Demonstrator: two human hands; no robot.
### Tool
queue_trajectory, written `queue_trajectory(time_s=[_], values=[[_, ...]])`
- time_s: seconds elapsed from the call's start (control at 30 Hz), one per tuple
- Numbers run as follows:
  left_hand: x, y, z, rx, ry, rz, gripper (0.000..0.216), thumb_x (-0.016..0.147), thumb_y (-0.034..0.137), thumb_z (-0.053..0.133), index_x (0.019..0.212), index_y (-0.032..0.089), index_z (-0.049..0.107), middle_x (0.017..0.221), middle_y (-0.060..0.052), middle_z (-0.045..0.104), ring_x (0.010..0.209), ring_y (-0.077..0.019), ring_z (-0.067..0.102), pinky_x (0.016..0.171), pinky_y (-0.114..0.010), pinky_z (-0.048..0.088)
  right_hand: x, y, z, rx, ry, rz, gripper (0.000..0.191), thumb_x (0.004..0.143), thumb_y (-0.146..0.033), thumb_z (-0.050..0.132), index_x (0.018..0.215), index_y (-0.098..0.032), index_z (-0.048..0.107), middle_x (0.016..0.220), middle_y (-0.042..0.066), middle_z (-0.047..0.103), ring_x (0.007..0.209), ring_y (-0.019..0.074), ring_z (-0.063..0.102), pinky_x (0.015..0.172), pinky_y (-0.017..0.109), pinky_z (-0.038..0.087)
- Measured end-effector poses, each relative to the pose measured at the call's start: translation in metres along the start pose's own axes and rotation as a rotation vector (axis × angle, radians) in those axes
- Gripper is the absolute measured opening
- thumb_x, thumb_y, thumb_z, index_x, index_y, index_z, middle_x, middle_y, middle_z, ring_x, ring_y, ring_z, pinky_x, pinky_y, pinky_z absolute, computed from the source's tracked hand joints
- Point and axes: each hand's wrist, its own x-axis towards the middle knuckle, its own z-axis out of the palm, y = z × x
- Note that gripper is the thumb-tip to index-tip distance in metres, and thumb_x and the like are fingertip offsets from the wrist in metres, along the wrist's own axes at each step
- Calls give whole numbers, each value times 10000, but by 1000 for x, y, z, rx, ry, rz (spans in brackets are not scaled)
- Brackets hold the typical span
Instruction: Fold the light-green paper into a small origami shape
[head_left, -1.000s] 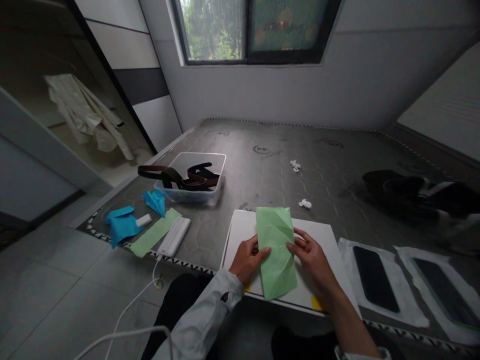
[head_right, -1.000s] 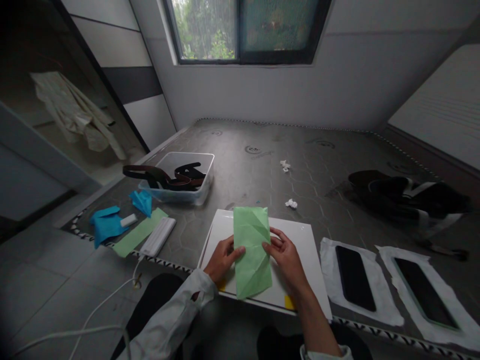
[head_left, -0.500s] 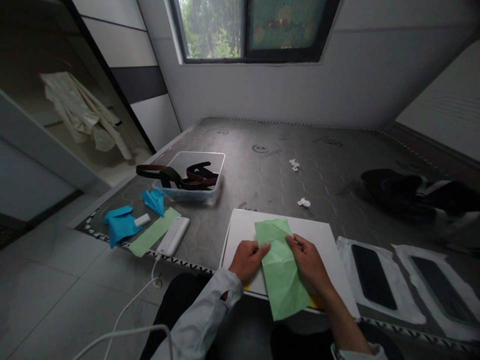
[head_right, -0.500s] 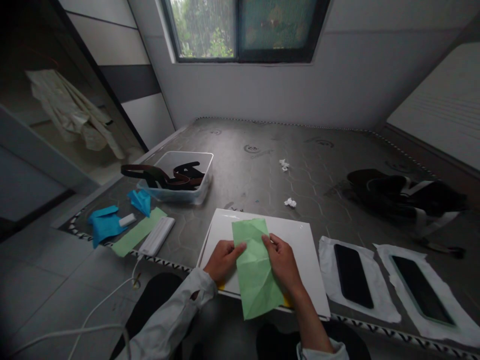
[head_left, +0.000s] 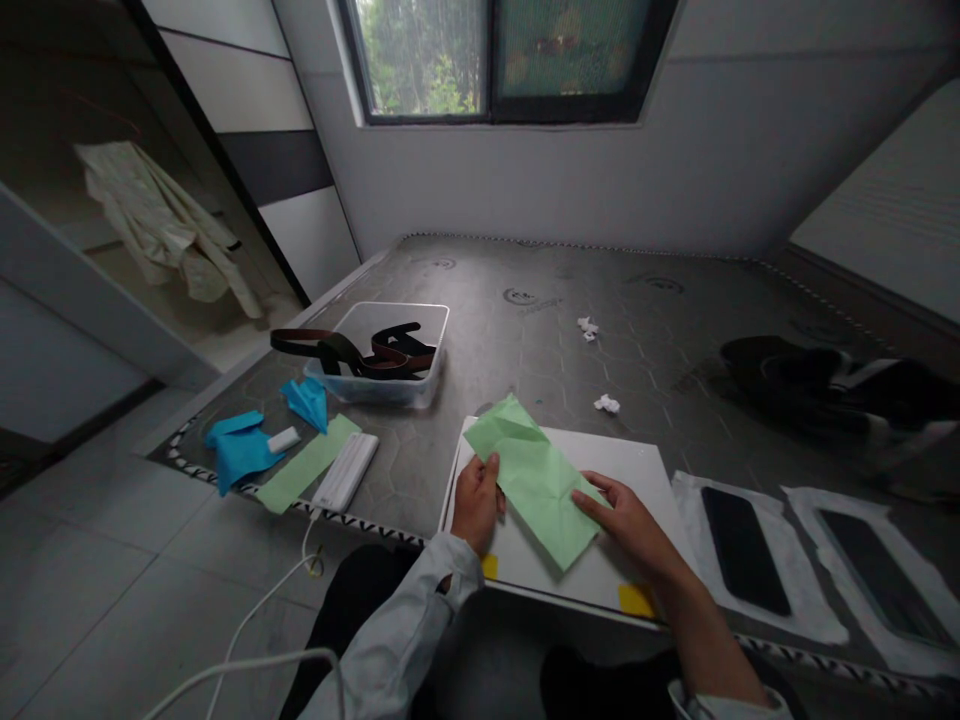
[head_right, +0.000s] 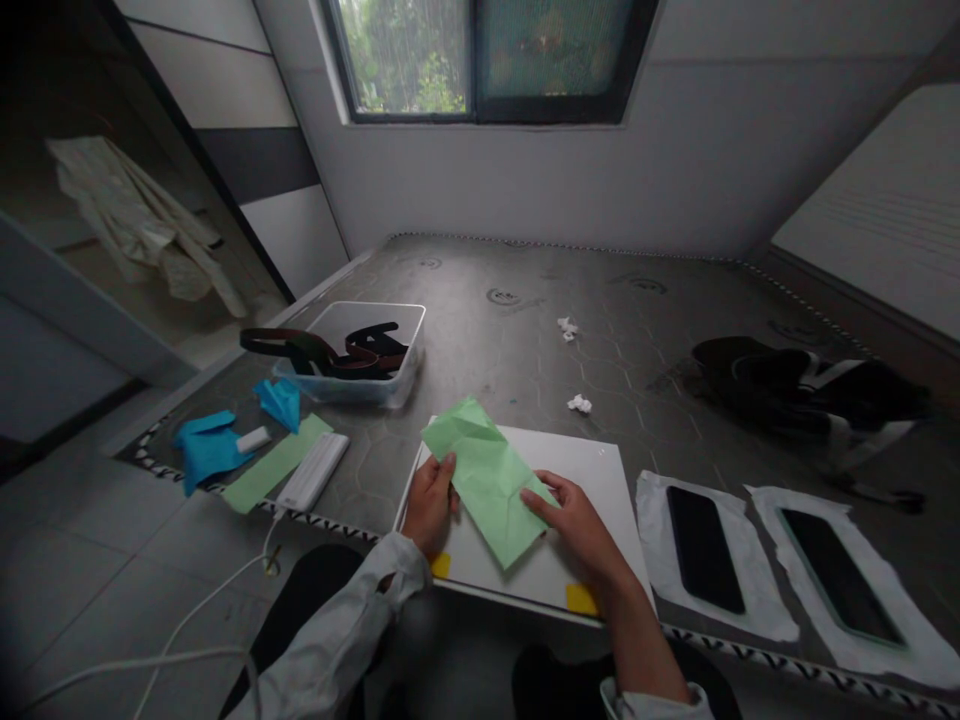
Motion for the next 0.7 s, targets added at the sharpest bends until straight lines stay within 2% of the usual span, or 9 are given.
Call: queue_trajectory(time_s=[0.1, 0.2, 0.27, 0.33, 0.43, 0.5, 0.6, 0.7], values=[[-3, 5, -1, 133, 1, 32, 387, 835, 509, 552, 648, 171, 576, 386, 64, 438, 367, -96, 431, 424, -210, 303, 1, -2, -1, 135, 165, -12, 433, 705, -468, 754, 1022, -178, 692, 1004, 91, 737, 904, 286, 689, 800, 378, 546], [-7, 13, -2, 292, -5, 21, 521, 818, 507, 562, 416, 183, 497, 359, 22, 448, 377, -106, 453, 471, -242, 330, 0, -3, -3, 281, 259, -38, 480, 739, -535, 698, 1075, -193, 664, 1035, 101, 727, 970, 301, 673, 826, 413, 546], [-8, 17, -2, 323, -9, 16, 584, 822, 526, 540, 349, 192, 474, 336, 13, 430, 368, -109, 443, 482, -255, 330, -2, -3, -5, 293, 224, -67, 554, 763, -634, 616, 1112, -205, 646, 1081, 114, 711, 1022, 302, 654, 852, 425, 535], [-7, 19, -2, 296, 15, -6, 602, 824, 546, 524, 338, 192, 493, 312, 21, 391, 349, -104, 408, 469, -256, 312, -5, -1, -5, 205, 108, -69, 623, 742, -686, 600, 1137, -205, 636, 1107, 133, 699, 1044, 306, 642, 872, 441, 522], [-5, 20, -2, 233, 68, -69, 622, 816, 581, 509, 335, 187, 511, 291, 27, 356, 319, -93, 356, 428, -248, 276, -6, 2, 2, 9, -130, -3, 615, 680, -559, 747, 1165, -200, 629, 1182, 156, 661, 1058, 305, 632, 895, 457, 507], [-5, 20, -2, 221, 70, -81, 637, 819, 595, 495, 340, 175, 531, 296, 17, 382, 318, -90, 368, 424, -241, 287, -5, 4, 10, -36, -226, 14, 601, 675, -455, 788, 1197, -214, 611, 1262, 148, 615, 1078, 290, 624, 910, 455, 500], [-7, 18, -1, 285, 7, -51, 644, 836, 580, 482, 360, 155, 572, 306, 6, 416, 335, -90, 403, 443, -233, 322, -2, 6, 25, -33, -202, -18, 561, 715, -478, 743, 1186, -200, 617, 1267, 144, 612, 1089, 281, 619, 934, 451, 485], [-11, 15, -1, 332, -124, 3, 591, 849, 537, 496, 429, 139, 618, 352, -10, 489, 380, -105, 472, 467, -225, 360, -1, 8, 33, -132, 4, 37, 558, 733, -589, 665, 1094, -164, 673, 1107, 152, 699, 1038, 306, 641, 968, 479, 450]])
